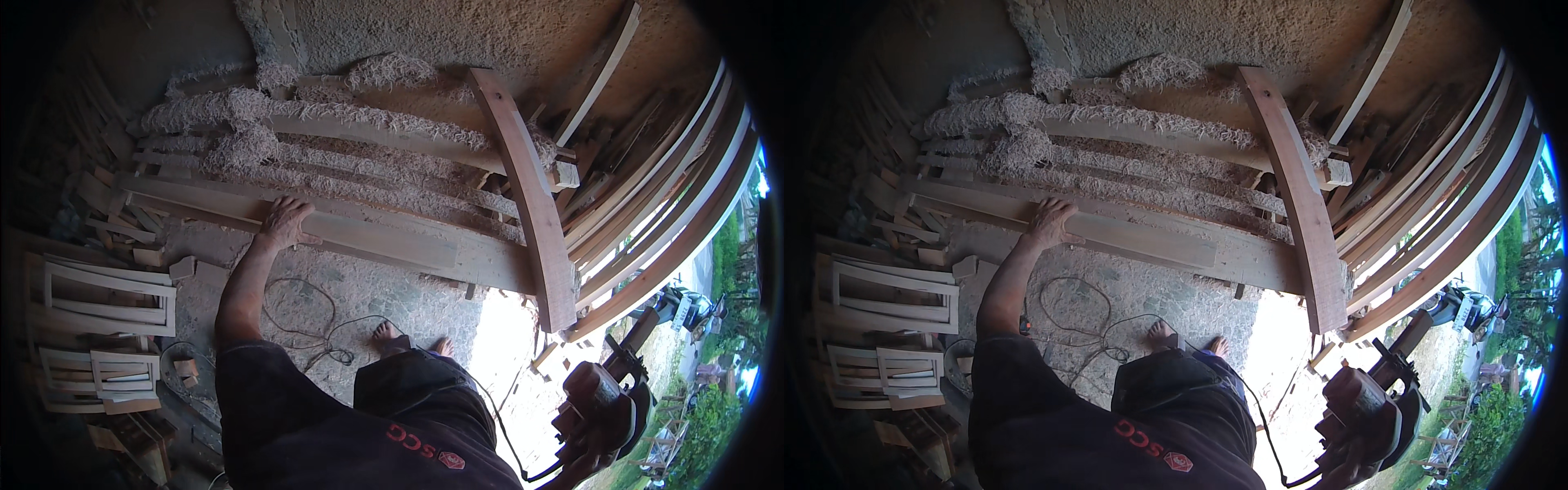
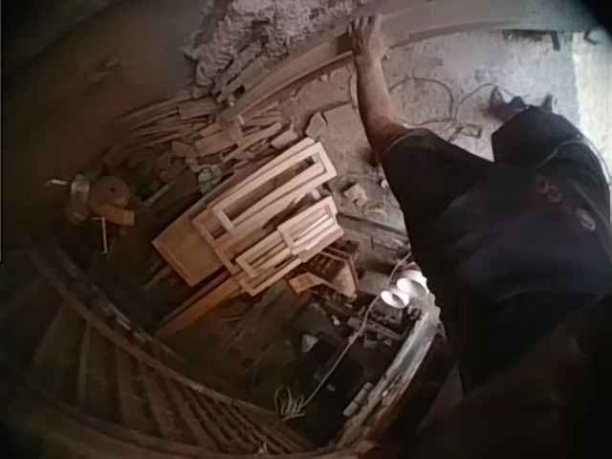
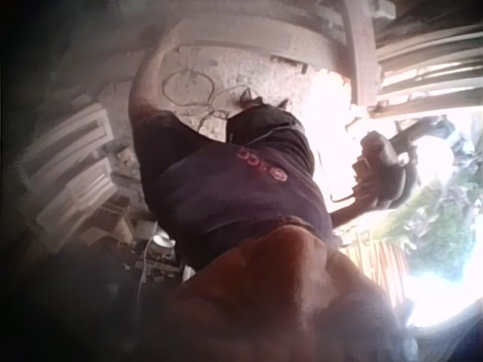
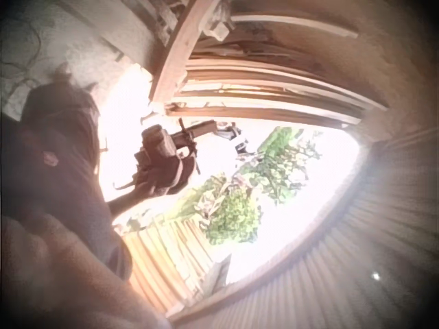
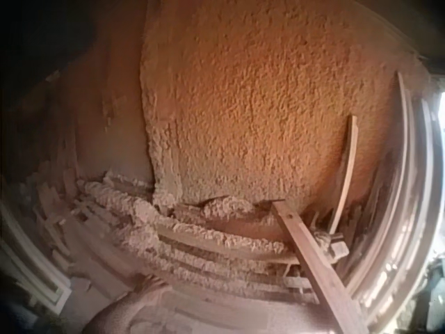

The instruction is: The person uses a circular saw to cut a long wooden plank into shorter pieces. They repeatedly position the plank, make cuts, and move the cut pieces aside within a cluttered woodworking area.

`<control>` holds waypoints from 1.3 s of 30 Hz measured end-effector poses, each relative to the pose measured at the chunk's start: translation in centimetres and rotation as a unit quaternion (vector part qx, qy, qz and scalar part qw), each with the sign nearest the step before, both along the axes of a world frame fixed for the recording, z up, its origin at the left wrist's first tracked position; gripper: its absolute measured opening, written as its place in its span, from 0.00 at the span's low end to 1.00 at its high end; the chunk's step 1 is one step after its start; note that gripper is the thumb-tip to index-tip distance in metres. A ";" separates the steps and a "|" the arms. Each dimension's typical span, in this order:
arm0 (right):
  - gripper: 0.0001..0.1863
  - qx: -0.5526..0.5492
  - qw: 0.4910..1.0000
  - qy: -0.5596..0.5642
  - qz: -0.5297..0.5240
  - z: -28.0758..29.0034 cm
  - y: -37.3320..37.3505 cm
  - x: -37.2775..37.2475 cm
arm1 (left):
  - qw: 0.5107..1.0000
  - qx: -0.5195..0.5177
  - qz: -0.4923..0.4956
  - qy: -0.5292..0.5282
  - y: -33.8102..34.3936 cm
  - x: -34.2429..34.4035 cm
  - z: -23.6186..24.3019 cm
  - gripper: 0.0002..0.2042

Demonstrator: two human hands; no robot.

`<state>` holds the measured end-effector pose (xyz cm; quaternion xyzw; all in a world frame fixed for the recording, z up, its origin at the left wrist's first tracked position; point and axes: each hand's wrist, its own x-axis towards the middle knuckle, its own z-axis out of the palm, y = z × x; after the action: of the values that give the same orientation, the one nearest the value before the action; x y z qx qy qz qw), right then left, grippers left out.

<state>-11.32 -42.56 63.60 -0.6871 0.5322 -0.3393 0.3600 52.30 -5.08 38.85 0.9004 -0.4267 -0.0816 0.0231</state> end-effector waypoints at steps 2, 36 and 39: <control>0.23 -0.007 0.998 -0.007 0.062 0.3 -2.0 2.2 | 0.997 0.048 0.052 0.023 -0.6 -0.9 0.8 0.45; 0.25 0.049 0.609 0.146 0.778 -8.6 -13.4 28.4 | 0.996 0.036 0.077 0.014 -16.8 -18.2 1.5 0.64; 0.25 0.050 0.593 0.167 0.787 -8.7 -13.3 29.0 | 0.997 0.002 0.076 0.026 -16.5 -17.8 0.8 0.64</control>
<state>17.70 -55.88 54.90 -0.8643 -0.1482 0.2231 0.4257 34.49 -21.56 39.62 0.9279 -0.3561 -0.1037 0.0385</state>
